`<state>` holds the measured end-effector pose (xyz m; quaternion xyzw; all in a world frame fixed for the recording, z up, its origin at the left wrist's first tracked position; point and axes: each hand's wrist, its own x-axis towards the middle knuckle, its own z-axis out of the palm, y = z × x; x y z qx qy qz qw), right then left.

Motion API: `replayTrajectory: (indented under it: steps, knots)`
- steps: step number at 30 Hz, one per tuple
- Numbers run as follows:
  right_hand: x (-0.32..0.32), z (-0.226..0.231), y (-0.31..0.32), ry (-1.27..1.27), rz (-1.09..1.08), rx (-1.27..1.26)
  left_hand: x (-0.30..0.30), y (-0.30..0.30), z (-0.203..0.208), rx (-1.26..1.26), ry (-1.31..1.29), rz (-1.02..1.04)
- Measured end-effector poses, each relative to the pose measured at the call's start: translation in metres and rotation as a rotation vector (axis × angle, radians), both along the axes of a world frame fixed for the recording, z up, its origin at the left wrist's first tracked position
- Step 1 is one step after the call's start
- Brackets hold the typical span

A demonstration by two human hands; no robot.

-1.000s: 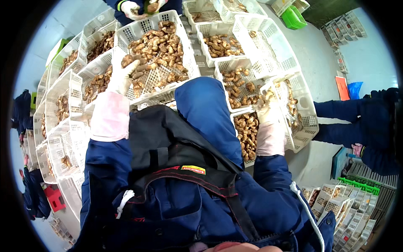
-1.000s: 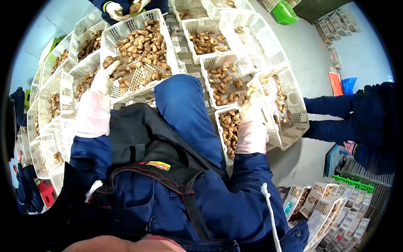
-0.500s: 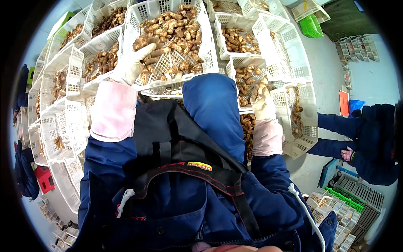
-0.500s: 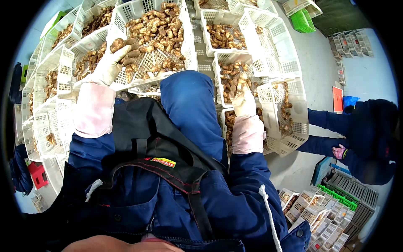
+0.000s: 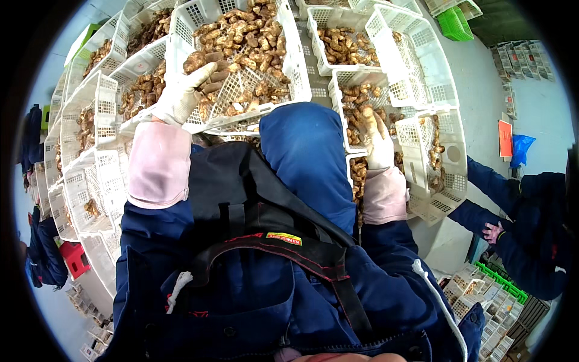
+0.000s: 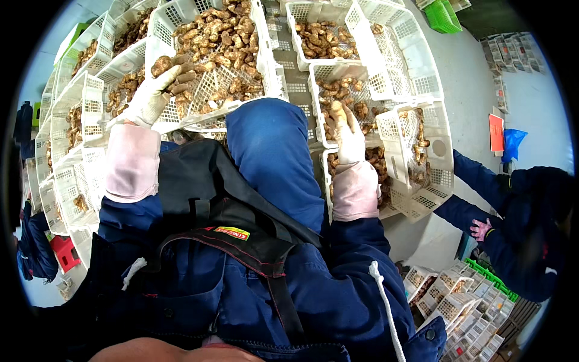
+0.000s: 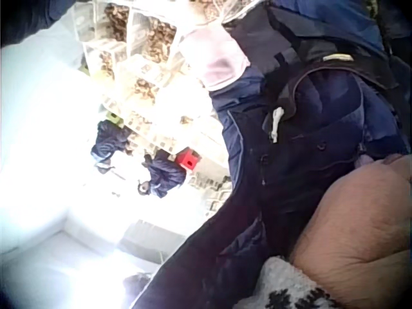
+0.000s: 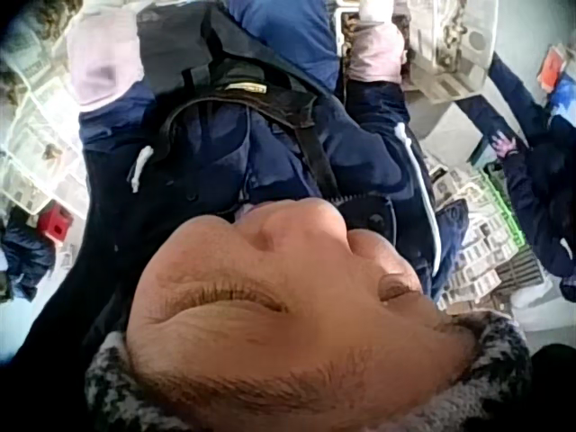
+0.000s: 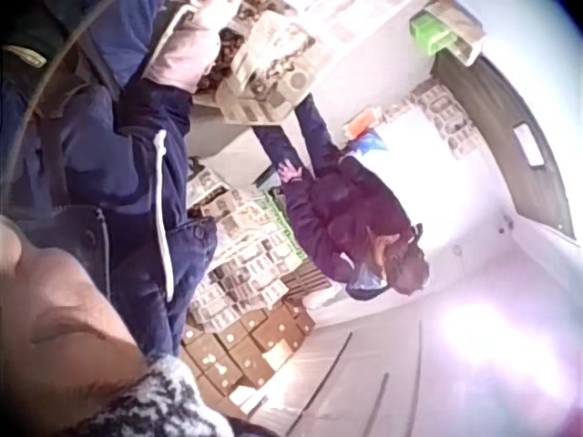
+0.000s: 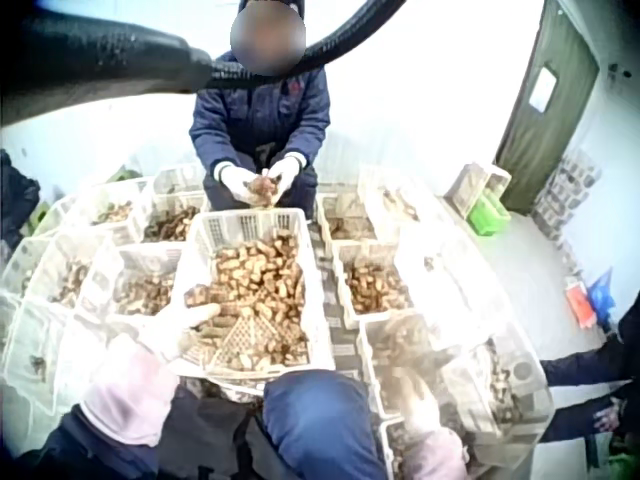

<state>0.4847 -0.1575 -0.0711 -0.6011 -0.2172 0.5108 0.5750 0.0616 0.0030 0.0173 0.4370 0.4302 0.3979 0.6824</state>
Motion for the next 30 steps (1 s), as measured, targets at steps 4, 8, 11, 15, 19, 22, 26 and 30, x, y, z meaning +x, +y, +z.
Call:
replayTrajectory:
  steps: [4,8,11,15,19,22,26,30]
  knots:
    - [-0.002,-0.001,-0.004,0.481,-0.155,-0.002,-0.001,0.003,-0.007,-0.002,-0.012,-0.008]
    - [0.009,-0.018,-0.009,0.554,-0.108,0.029,-0.001,0.006,-0.009,-0.022,-0.045,-0.025]
    - [0.007,-0.024,-0.01,0.469,-0.179,0.053,0.0,0.006,-0.007,-0.001,-0.048,-0.04]
    - [0.023,-0.056,-0.013,0.765,-0.009,0.205,-0.005,0.006,-0.009,0.027,-0.04,-0.026]
    - [0.018,-0.067,-0.022,0.661,-0.153,0.008,-0.003,0.001,-0.003,0.005,-0.028,-0.007]
    - [0.012,-0.065,-0.031,0.506,-0.123,-0.128,-0.005,-0.001,0.0,-0.022,-0.045,-0.001]
    - [0.009,-0.087,-0.043,0.353,-0.007,-0.214,-0.007,0.0,-0.003,0.0,-0.066,-0.01]
    - [0.027,-0.128,-0.061,0.41,0.019,-0.197,-0.012,0.004,-0.007,-0.048,-0.159,-0.055]
